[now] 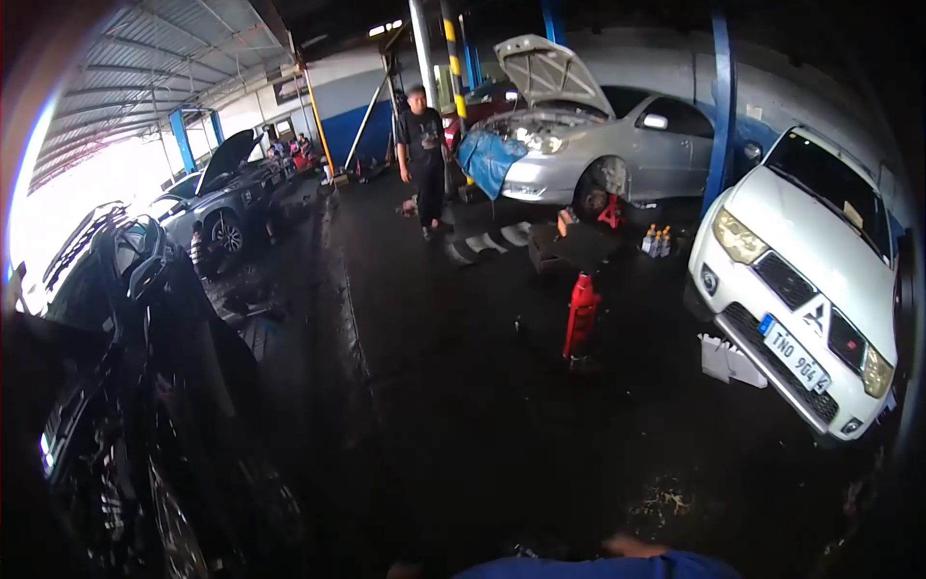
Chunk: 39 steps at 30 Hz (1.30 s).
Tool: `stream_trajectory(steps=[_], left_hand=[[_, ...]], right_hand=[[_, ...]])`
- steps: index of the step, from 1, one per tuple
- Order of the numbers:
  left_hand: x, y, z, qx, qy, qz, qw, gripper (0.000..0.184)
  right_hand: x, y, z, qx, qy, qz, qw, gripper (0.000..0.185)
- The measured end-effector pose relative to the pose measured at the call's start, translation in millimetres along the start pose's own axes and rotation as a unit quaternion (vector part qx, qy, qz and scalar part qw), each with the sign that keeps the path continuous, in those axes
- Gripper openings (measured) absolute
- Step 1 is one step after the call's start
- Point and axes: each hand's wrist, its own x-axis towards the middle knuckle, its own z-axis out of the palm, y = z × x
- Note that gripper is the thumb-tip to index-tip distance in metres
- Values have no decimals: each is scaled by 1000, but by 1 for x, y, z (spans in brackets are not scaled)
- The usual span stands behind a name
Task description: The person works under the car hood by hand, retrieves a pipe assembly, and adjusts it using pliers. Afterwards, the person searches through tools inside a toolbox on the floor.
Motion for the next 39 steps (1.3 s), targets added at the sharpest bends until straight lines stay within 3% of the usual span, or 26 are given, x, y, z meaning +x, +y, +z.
stream_trajectory(steps=[2,3,4,5,6,7,8,12,14,16,18,20,22,24,25,28,29,30,31,33,34,35,36,37,39], left_hand=[[24,29,-28,-17,8,-43,999,45],[38,43,-42,-27,15,-54,998,45],[54,58,-57,-38,24,-67,997,44],[74,72,-72,-50,33,-81,995,44],[98,87,-85,-61,41,-88,993,44],[125,103,-98,-69,51,-94,992,44],[151,118,-109,-76,57,-98,991,44],[279,183,-157,-91,73,-107,987,43],[351,218,-186,-90,79,-105,987,43],[424,257,-220,-90,86,-96,988,43],[488,301,-260,-84,94,-85,988,42],[548,349,-302,-89,113,-70,987,42],[608,414,-349,-100,143,-46,984,42],[653,504,-396,-120,174,-26,977,41],[677,544,-412,-128,190,-13,973,41],[860,545,-417,-282,187,57,939,39],[871,583,-425,-189,179,4,965,41],[895,595,-425,-79,161,41,983,42],[935,577,-421,32,140,78,987,43],[981,614,-414,35,80,53,995,37],[982,631,-409,-65,38,-14,997,37],[985,647,-415,-76,16,-11,997,36],[986,662,-419,-90,-11,-10,996,36],[993,680,-423,-109,-37,-5,993,36],[1024,721,-443,-52,11,-19,998,34]], right_hand=[[71,-86,-60,23,38,-12,999,49],[115,-134,-94,-27,83,-84,993,45],[136,-186,-130,65,116,-224,965,45],[111,-265,-180,32,142,-171,975,48],[116,-323,-215,140,74,-171,972,52],[144,-368,-239,88,129,-228,961,51],[175,-408,-259,36,184,-282,941,50],[265,-535,-334,32,139,-268,953,54],[307,-570,-350,-9,131,-203,970,55],[335,-580,-364,-12,128,-230,965,52],[431,-552,-364,-147,10,-91,985,50],[430,-548,-386,-129,-17,-35,991,51],[414,-567,-417,1,-14,56,998,45],[477,-548,-432,-21,-37,-13,999,41],[523,-537,-434,-52,-60,-97,992,38],[617,-548,-470,-91,-85,-161,979,31],[637,-560,-492,-108,-93,-171,975,29],[656,-571,-513,-125,-102,-181,970,27],[645,-601,-556,2,21,-337,941,33],[722,-672,-624,12,30,-289,957,41],[742,-715,-650,41,24,-208,977,44],[765,-756,-675,72,23,-125,989,47],[773,-814,-729,113,15,23,993,49],[777,-860,-777,92,39,-4,995,43],[809,-922,-852,212,92,-132,964,34]])
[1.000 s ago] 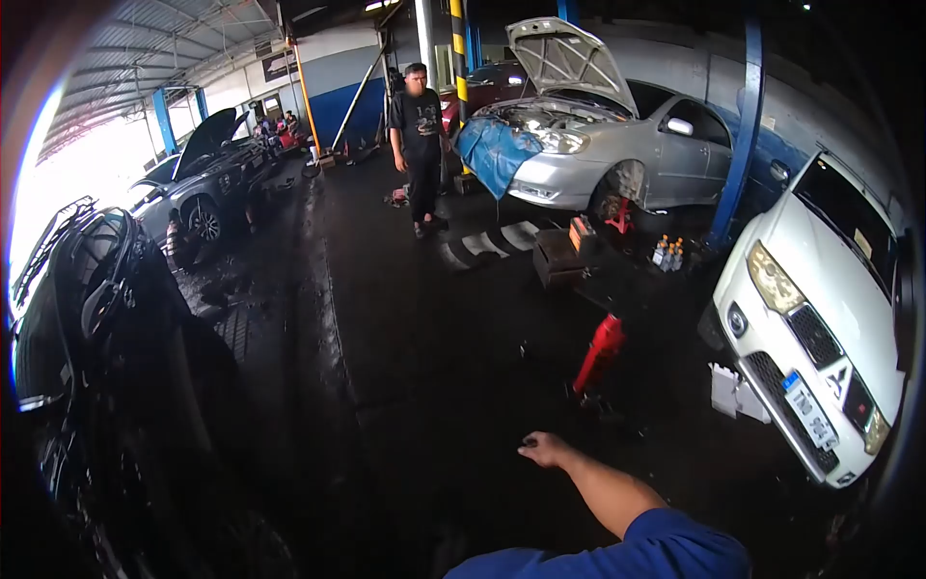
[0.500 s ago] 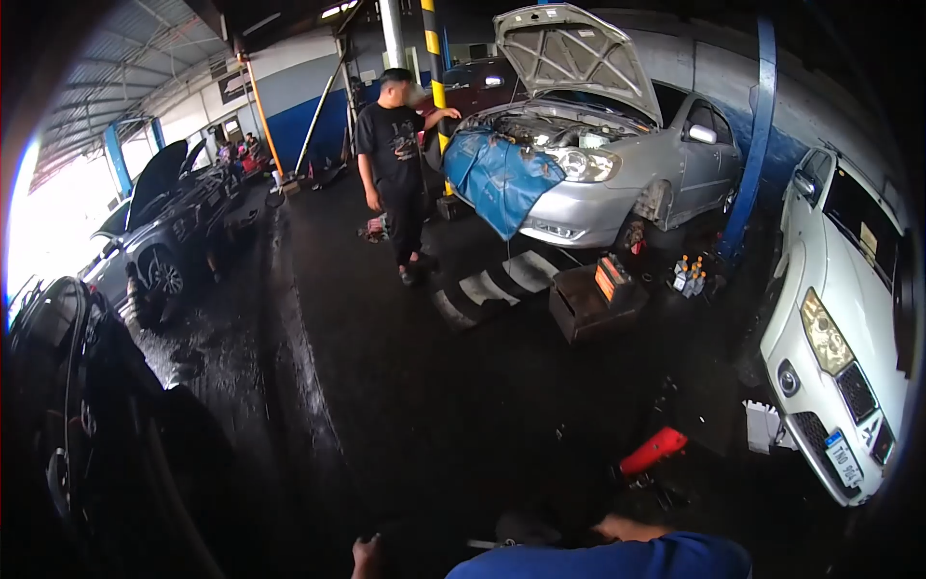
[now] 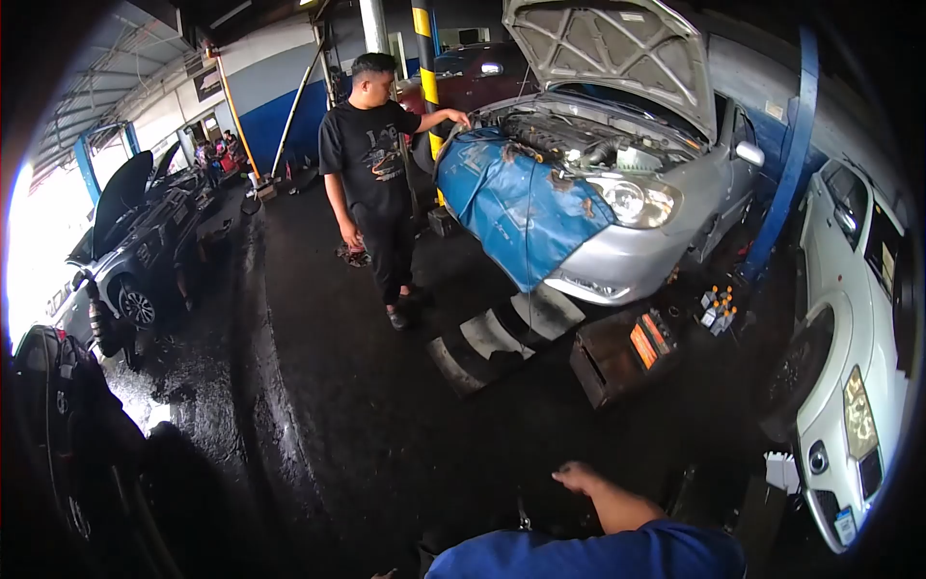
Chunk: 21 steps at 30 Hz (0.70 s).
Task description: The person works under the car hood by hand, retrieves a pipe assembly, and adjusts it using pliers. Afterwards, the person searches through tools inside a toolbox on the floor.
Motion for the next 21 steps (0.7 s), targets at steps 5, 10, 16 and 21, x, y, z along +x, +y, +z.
stream_trajectory(steps=[5,10,16,21], left_hand=[[119,106,-25,7,56,-47,997,29],[270,221,-46,-22,53,-53,997,29],[450,352,-99,-47,49,-23,997,35],[592,465,-167,-178,-31,79,980,34]], right_hand=[[120,-143,-64,-91,77,-74,990,44],[242,-161,-59,-125,120,-41,984,44],[295,-197,-62,-126,-11,161,979,55],[372,-250,-58,-65,70,138,986,50]])
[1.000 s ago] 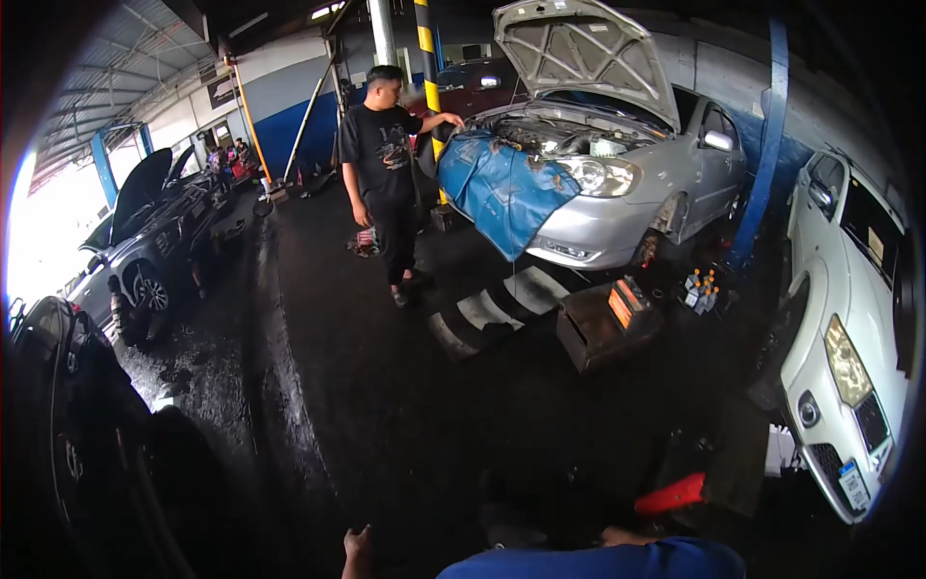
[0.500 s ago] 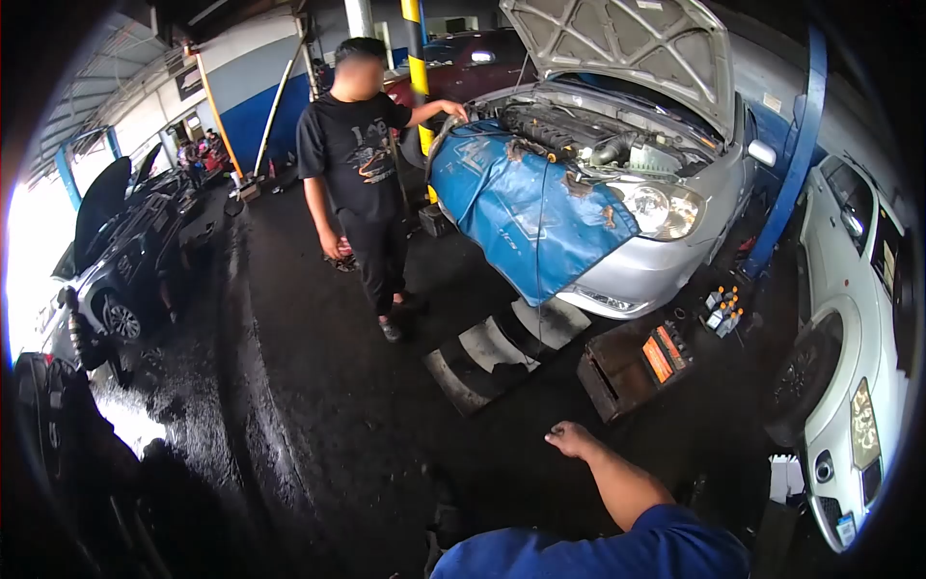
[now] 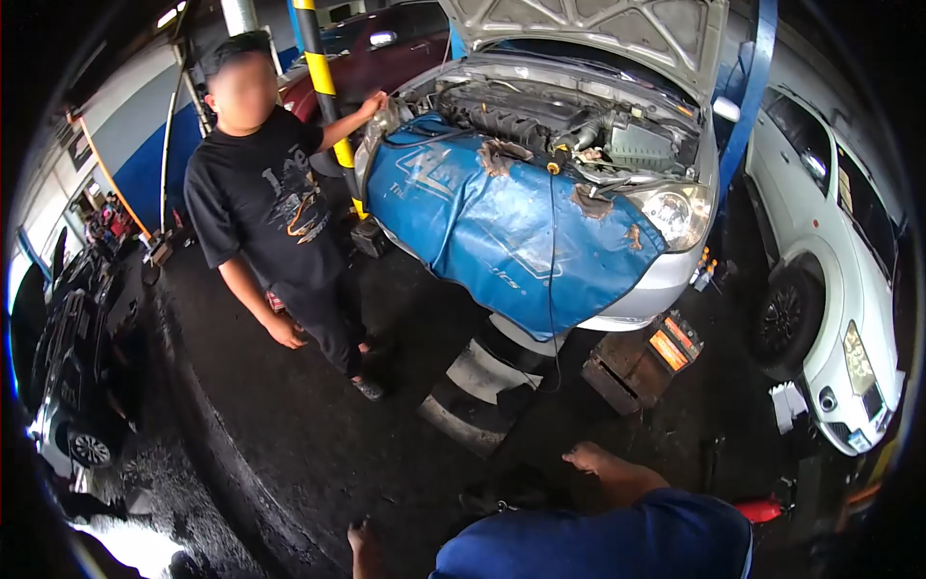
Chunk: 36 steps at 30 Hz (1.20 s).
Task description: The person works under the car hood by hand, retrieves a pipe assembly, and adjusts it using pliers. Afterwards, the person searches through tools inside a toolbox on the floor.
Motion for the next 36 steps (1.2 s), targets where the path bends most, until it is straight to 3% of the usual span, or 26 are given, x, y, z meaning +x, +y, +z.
stream_trajectory(steps=[2,5,8,11,12,13,14,15,18,23,26,28,30,32,33,34,35,36], left_hand=[[44,31,0,117,-6,119,986,29],[81,55,0,189,-31,171,966,25],[97,72,11,91,-54,65,992,26],[131,52,17,-19,-58,-52,997,28],[143,55,25,-279,-76,-177,941,29],[148,56,14,-68,-54,-128,988,29],[149,69,12,81,-36,-109,990,29],[157,85,13,132,-30,-111,985,29],[198,133,12,189,-19,-120,974,28],[266,191,-1,210,-5,-108,972,28],[307,217,5,232,-9,-104,967,27],[333,229,8,262,-23,-89,961,27],[356,233,7,382,-75,-37,920,27],[378,241,3,594,-165,89,782,26],[386,251,2,664,-200,147,705,26],[401,259,0,722,-232,205,618,26],[409,263,1,689,-212,161,674,25],[416,268,1,648,-186,119,729,23]], right_hand=[[41,-30,-1,-75,-52,18,996,48],[65,-82,-8,-96,-21,-126,987,45],[112,-123,-4,-162,11,-200,966,44],[168,-172,-10,-75,-54,-54,994,45],[185,-190,-12,-68,-53,-50,995,45],[197,-214,-18,-60,-53,-44,996,46],[209,-231,-23,-52,-54,-39,996,47],[239,-240,-21,-65,-60,-52,995,47],[313,-283,-16,-89,-68,-75,991,47],[348,-404,-84,-73,-47,-98,991,50],[364,-448,-121,-14,20,-120,992,51],[443,-418,-85,-45,119,-212,969,45],[452,-414,-83,-24,124,-220,967,40],[402,-445,-133,49,35,-151,987,36],[405,-441,-133,-24,27,-153,988,33],[410,-436,-125,-181,19,-186,966,32],[413,-428,-114,-317,5,-214,924,31],[409,-422,-102,-361,-19,-213,908,32]])
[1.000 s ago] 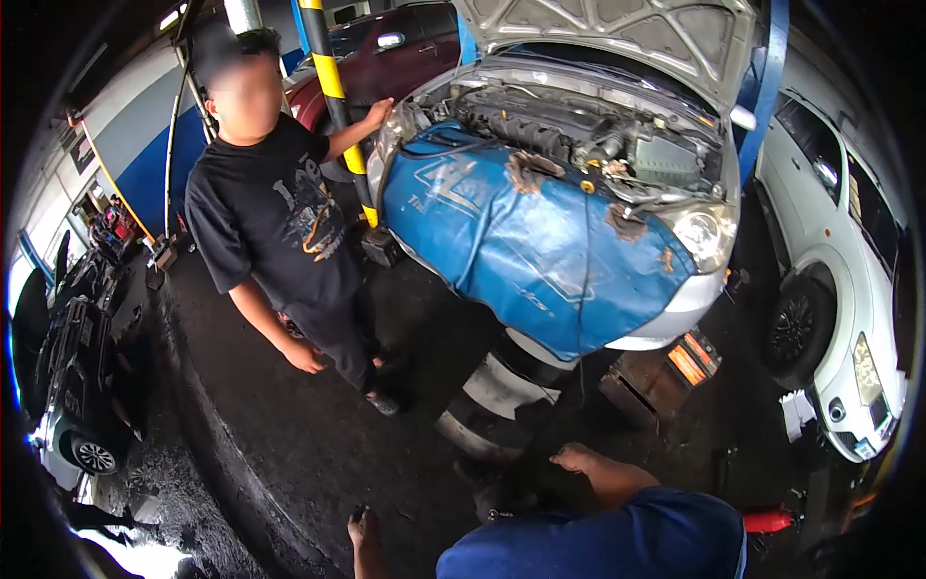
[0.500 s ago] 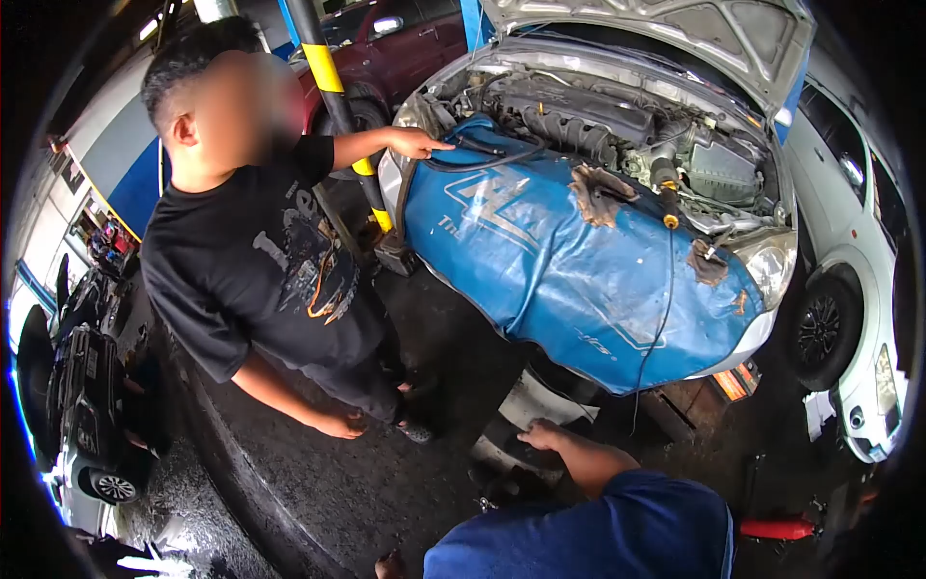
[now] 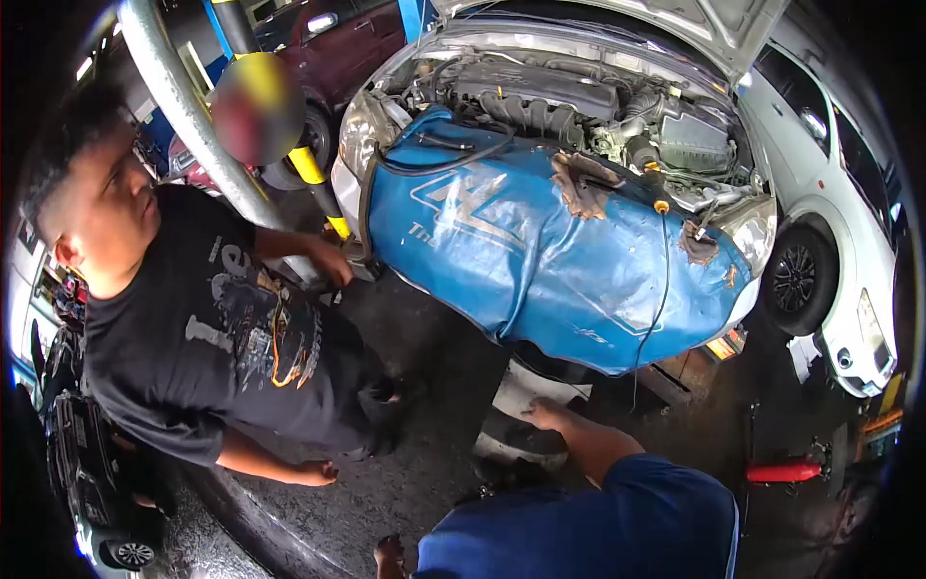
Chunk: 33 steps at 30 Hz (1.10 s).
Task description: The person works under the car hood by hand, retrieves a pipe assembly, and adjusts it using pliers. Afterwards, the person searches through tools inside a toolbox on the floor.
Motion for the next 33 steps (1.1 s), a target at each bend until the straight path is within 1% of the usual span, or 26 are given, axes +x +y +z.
stream_trajectory(steps=[1,2,3,4,5,6,7,8,9,10,11,12,13,14,15,16,17,19,20,21,22,24,27,30,31,33], left_hand=[[8,-5,-2,-69,12,-44,997,22],[14,-7,-6,-220,-13,-109,969,21],[15,-2,-17,-384,-13,-182,905,20],[20,-2,-21,-510,6,-254,822,19],[26,2,-22,-533,25,-259,805,17],[36,-11,-14,-369,-13,-116,922,16],[47,-24,-6,-64,17,41,997,16],[51,-27,-9,141,111,154,972,18],[71,-35,-25,55,54,96,992,19],[73,-41,-20,-18,23,49,998,21],[77,-46,-21,-68,12,23,997,23],[84,-52,-22,-97,7,16,995,26],[92,-55,-23,-113,1,23,993,28],[103,-56,-26,-121,-7,43,992,31],[109,-58,-32,-127,-17,61,990,33],[112,-56,-46,-140,-28,75,987,36],[116,-48,-59,-172,-36,78,981,39],[120,-19,-103,-236,-47,83,967,44],[120,1,-131,-262,-46,90,960,47],[120,22,-161,-284,-45,98,953,50],[119,42,-190,-306,-42,108,945,53],[118,76,-247,-347,-46,113,930,59],[137,100,-303,-414,-65,92,903,60],[192,102,-340,-416,-47,67,906,60],[214,98,-346,-451,-51,33,890,60],[262,94,-360,-518,-62,-14,853,60]], right_hand=[[-3,-7,4,45,-16,21,999,32],[-5,-13,10,90,-30,43,995,32],[-8,-20,15,133,-42,67,988,32],[-6,-25,32,156,-62,83,982,32],[0,-26,46,156,-80,81,981,32],[8,-26,65,132,-98,64,984,32],[18,-23,85,100,-113,37,988,32],[30,-18,99,83,-124,18,989,32],[62,-13,77,99,-131,34,986,33],[58,-16,81,112,-135,49,983,33],[61,-16,88,75,-26,15,997,29],[46,-34,32,163,-36,71,983,30],[21,-63,-53,248,-36,129,960,34],[44,-56,-35,283,13,136,949,46],[58,-66,-50,388,34,136,911,44],[71,-72,-76,311,27,181,933,34],[92,-74,-76,274,98,122,949,28],[121,-89,-89,174,242,18,954,27],[146,-93,-97,38,224,-69,971,26],[162,-106,-114,108,197,-56,973,29],[170,-124,-136,214,183,-8,960,32],[180,-153,-195,409,145,81,898,39],[204,-170,-243,382,150,81,908,48],[242,-153,-274,461,75,59,882,50],[276,-139,-259,528,27,39,848,56],[309,-124,-272,494,66,21,867,59]])
